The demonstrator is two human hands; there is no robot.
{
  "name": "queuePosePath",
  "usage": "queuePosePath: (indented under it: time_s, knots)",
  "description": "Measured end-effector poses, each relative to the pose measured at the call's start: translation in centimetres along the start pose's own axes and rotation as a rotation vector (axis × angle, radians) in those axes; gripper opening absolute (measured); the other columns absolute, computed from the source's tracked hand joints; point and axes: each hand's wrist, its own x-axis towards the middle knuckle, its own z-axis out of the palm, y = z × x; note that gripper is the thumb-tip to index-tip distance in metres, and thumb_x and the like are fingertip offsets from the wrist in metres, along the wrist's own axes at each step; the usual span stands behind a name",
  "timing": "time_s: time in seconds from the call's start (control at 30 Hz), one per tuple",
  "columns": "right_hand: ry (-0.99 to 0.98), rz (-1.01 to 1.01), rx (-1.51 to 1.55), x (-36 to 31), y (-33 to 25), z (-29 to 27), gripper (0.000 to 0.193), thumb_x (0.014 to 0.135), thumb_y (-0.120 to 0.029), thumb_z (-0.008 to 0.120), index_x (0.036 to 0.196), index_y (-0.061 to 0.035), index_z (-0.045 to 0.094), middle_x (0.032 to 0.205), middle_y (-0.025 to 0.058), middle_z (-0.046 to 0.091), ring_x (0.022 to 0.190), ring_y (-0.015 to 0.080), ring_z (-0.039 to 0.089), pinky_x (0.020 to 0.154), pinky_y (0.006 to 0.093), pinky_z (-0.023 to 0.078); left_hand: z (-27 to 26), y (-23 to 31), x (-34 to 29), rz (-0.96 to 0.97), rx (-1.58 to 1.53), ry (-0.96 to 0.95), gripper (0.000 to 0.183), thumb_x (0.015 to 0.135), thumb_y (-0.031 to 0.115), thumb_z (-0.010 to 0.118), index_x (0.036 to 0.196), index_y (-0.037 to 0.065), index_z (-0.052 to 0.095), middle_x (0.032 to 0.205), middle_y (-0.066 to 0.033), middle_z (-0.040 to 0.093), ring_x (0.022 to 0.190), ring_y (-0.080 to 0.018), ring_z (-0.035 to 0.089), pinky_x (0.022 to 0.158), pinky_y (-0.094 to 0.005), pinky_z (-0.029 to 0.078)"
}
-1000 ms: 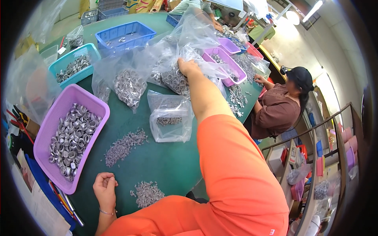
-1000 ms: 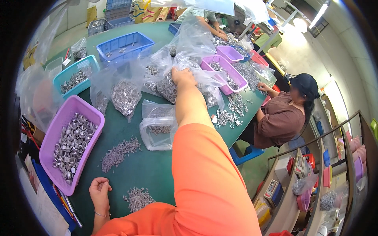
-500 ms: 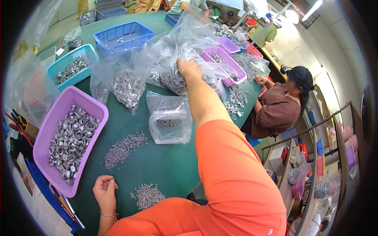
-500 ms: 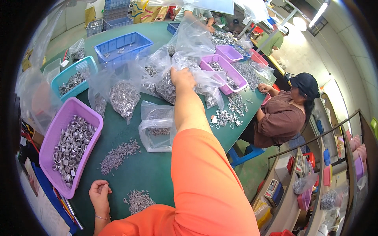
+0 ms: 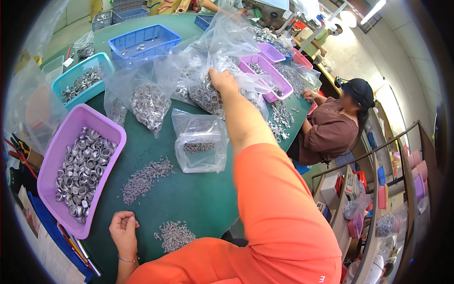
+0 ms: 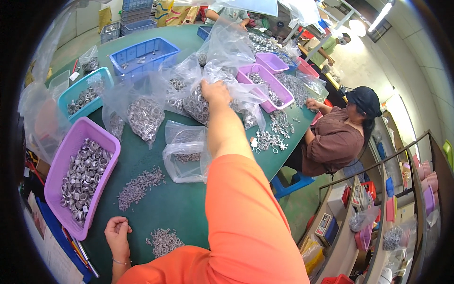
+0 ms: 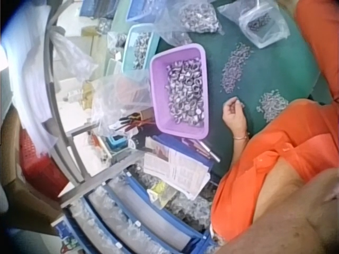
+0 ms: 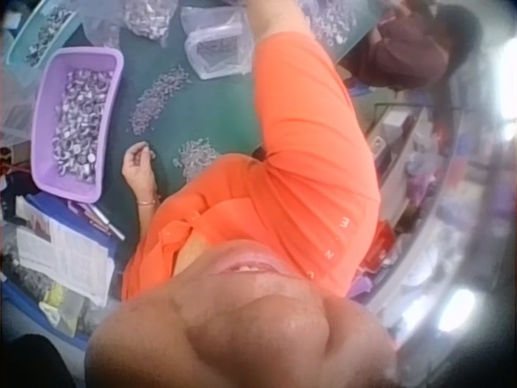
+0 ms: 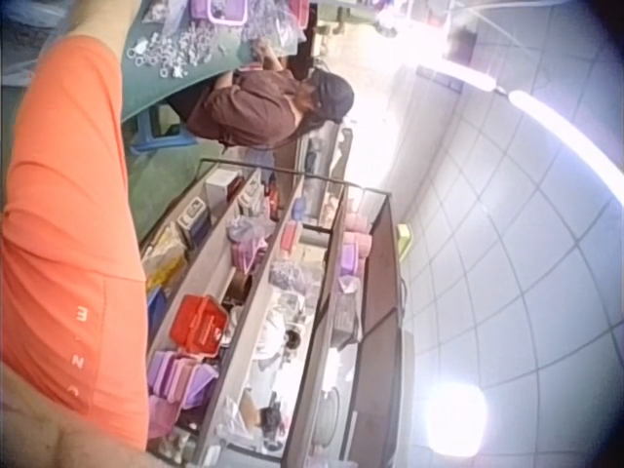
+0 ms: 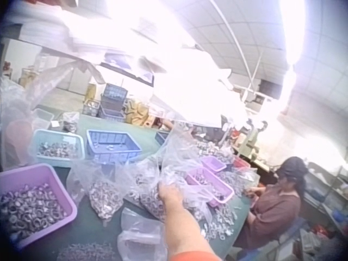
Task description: The person sorts small metal pieces on a table by hand, then fits small metal components onto metal hardware rings to assemble them.
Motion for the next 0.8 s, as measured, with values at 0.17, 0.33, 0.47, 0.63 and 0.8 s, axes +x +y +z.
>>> queuePosePath:
  time_s: [0.17,0.33,0.47,0.63,0.8]
  knots:
    - [-0.625,-0.251,0.6,3.6,6.4,-6.1,0.055,0.087,-0.047,0.057,0.126,-0.0085,0.053,0.123,0.0131,0.058,0.109,0.0272,0.055,0.093,0.0408,0.042,-0.3,0.3,0.2,-0.019,-0.062,0.017,0.008,0.085,-0.006,0.055,0.091,-0.002,0.057,0.077,-0.0029,0.057,0.064,-0.008,0.056,0.06,-0.0208,0.047]
    - [0.104,0.04,-0.547,13.0,22.4,-23.4,0.031,0.084,-0.025,0.057,0.11,-0.0102,0.066,0.107,0.0112,0.066,0.101,0.0247,0.062,0.083,0.0368,0.051,0.1,0.2,0.4,0.02,-0.034,-0.036,0.007,0.085,-0.004,0.055,0.091,-0.001,0.057,0.077,-0.0029,0.058,0.062,-0.0075,0.054,0.057,-0.0206,0.047]
    - [-0.037,0.257,-0.789,10.0,21.4,-24.5,0.037,0.083,-0.032,0.061,0.121,-0.0281,0.061,0.131,0.0054,0.054,0.118,0.0218,0.053,0.098,0.0365,0.042,0.1,0.0,0.3,-0.006,-0.022,0.014,0.007,0.085,-0.004,0.055,0.091,-0.001,0.057,0.079,-0.003,0.058,0.063,-0.0075,0.054,0.057,-0.0205,0.046]
    - [0.024,0.255,-0.685,11.5,26.0,-27.9,0.023,0.076,-0.015,0.063,0.097,-0.0087,0.068,0.095,0.0135,0.064,0.082,0.023,0.059,0.071,0.0367,0.046,0.1,0.2,0.5,0.006,-0.03,-0.015,0.006,0.086,-0.004,0.055,0.091,0.0,0.058,0.08,-0.0033,0.058,0.063,-0.0073,0.054,0.058,-0.0205,0.046]
    - [0.129,-0.095,0.454,2.3,13.9,-20.2,0.033,0.077,-0.006,0.055,0.109,0.0009,0.063,0.079,0.0097,0.066,0.059,0.0172,0.063,0.049,0.0285,0.045,0.1,0.4,0.3,0.003,-0.043,0.005,0.007,0.086,-0.005,0.056,0.092,-0.002,0.057,0.075,-0.0026,0.057,0.063,-0.008,0.055,0.058,-0.0208,0.047]
